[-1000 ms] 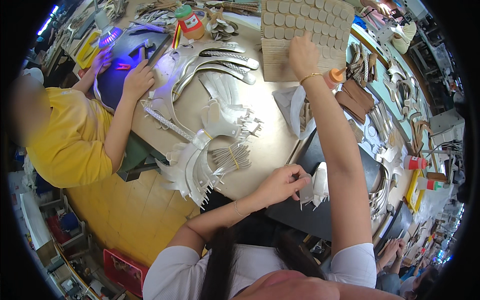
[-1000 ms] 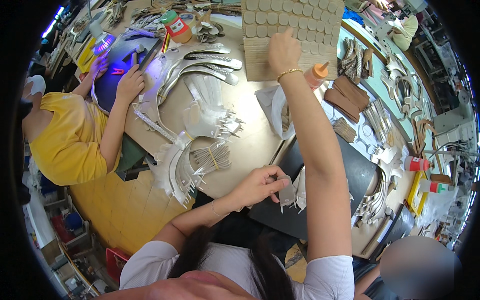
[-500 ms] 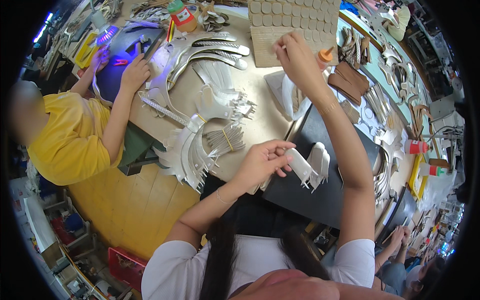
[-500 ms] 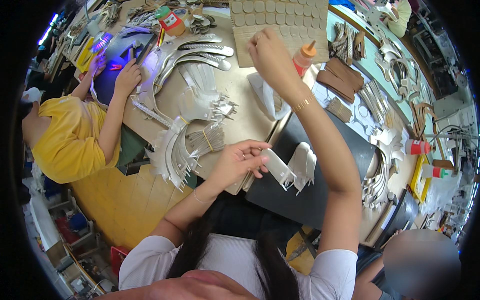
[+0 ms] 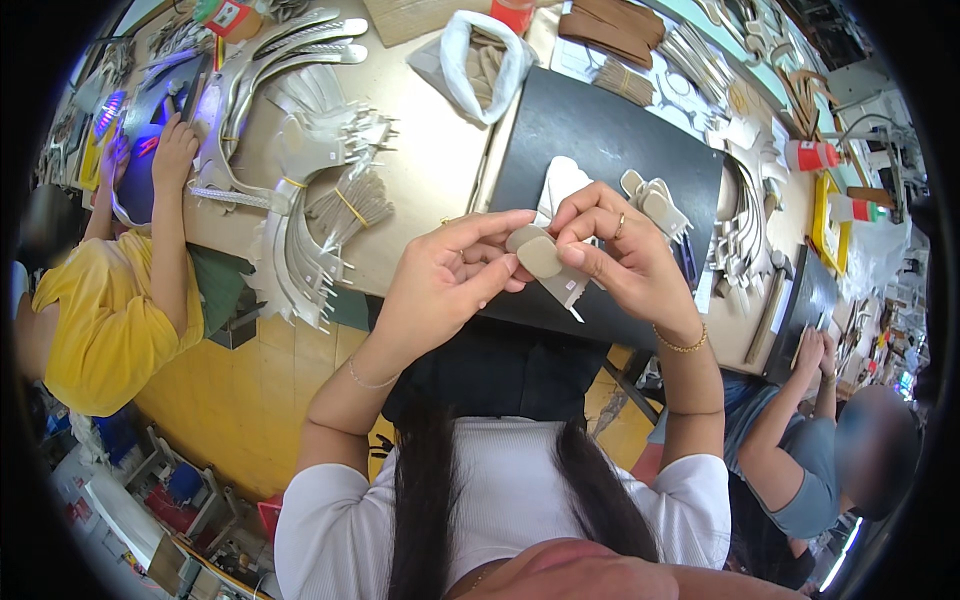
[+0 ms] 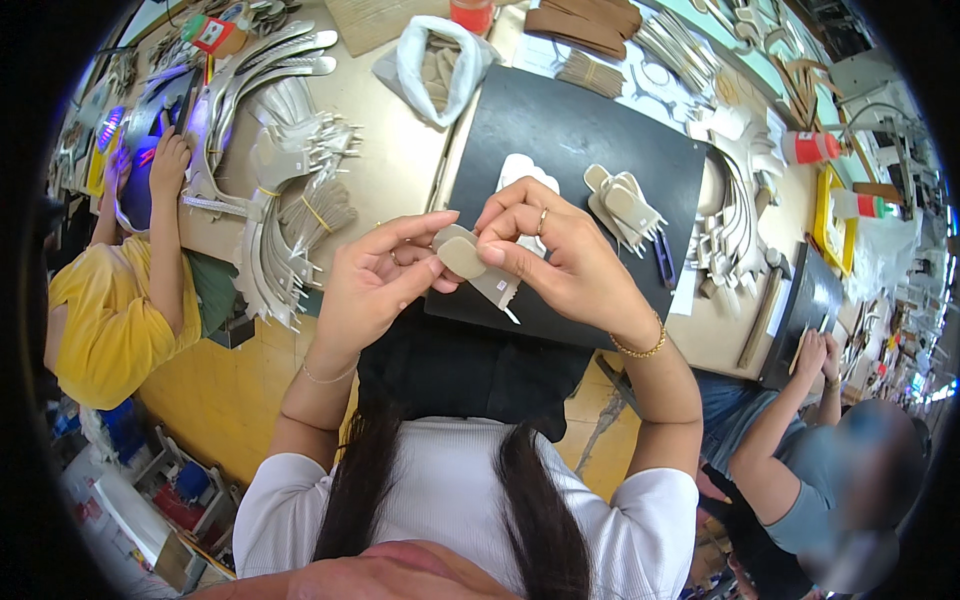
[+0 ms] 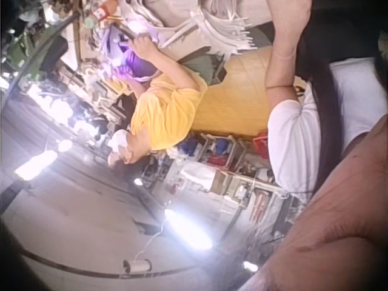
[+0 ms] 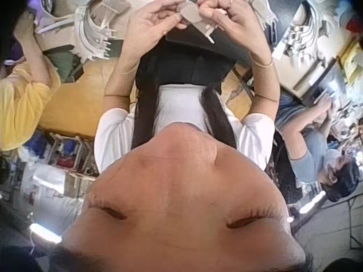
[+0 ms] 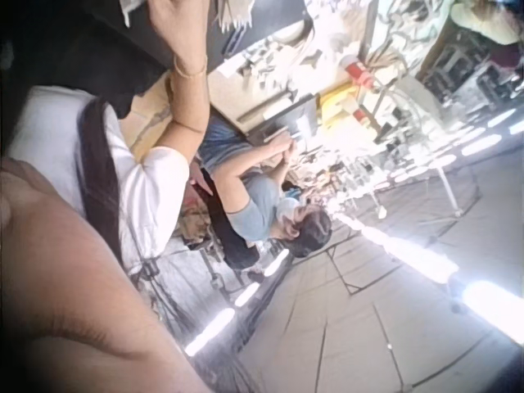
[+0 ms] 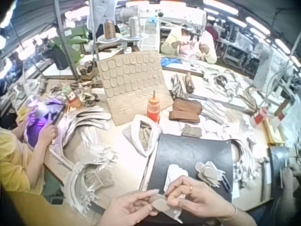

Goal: The person repeatedly picks small beige plastic pieces from a pile, aligns them with white plastic components, and presses them together by hand. She places each assembled unit on a black work surface and continues the cycle, occasionally adjusting the pile of finished units.

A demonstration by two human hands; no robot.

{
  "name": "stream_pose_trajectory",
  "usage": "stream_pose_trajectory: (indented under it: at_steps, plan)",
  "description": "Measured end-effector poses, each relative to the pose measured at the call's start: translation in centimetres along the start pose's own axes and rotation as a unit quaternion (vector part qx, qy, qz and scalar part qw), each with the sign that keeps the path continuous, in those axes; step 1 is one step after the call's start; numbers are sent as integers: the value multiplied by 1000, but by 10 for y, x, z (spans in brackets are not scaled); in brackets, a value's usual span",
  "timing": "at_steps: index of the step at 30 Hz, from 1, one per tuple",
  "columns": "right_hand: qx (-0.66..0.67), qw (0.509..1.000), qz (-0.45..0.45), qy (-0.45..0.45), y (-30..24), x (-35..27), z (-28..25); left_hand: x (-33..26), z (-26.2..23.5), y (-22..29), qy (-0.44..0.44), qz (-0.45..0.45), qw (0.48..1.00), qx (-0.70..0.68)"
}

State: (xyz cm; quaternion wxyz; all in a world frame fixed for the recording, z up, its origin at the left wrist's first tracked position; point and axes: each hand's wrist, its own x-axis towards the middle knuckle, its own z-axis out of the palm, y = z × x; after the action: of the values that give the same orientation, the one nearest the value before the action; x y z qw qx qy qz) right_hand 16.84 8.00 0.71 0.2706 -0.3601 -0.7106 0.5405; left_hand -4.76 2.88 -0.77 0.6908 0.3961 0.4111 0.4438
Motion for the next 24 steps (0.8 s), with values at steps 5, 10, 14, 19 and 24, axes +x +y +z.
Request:
stream_pose_trajectory:
  at_steps: [5, 10, 14, 19, 24]
  plan:
    - [-35, 999, -10, 7, -2, -17, -4, -12, 18, 4, -4, 7, 999, 43]
    - [-39, 999, -19, 7, -7, -24, -5, -19, 27, 6, -10, 6, 996, 83]
    - [-20, 1000, 0, 20, -10, -31, -4, -22, 30, 7, -14, 3, 996, 92]
    - [-10, 999, -12, 33, -9, -34, -3, -24, 34, 8, -13, 8, 996, 92]
    - [-16, 999, -1, 34, -12, -36, -2, -27, 35, 11, -13, -6, 996, 88]
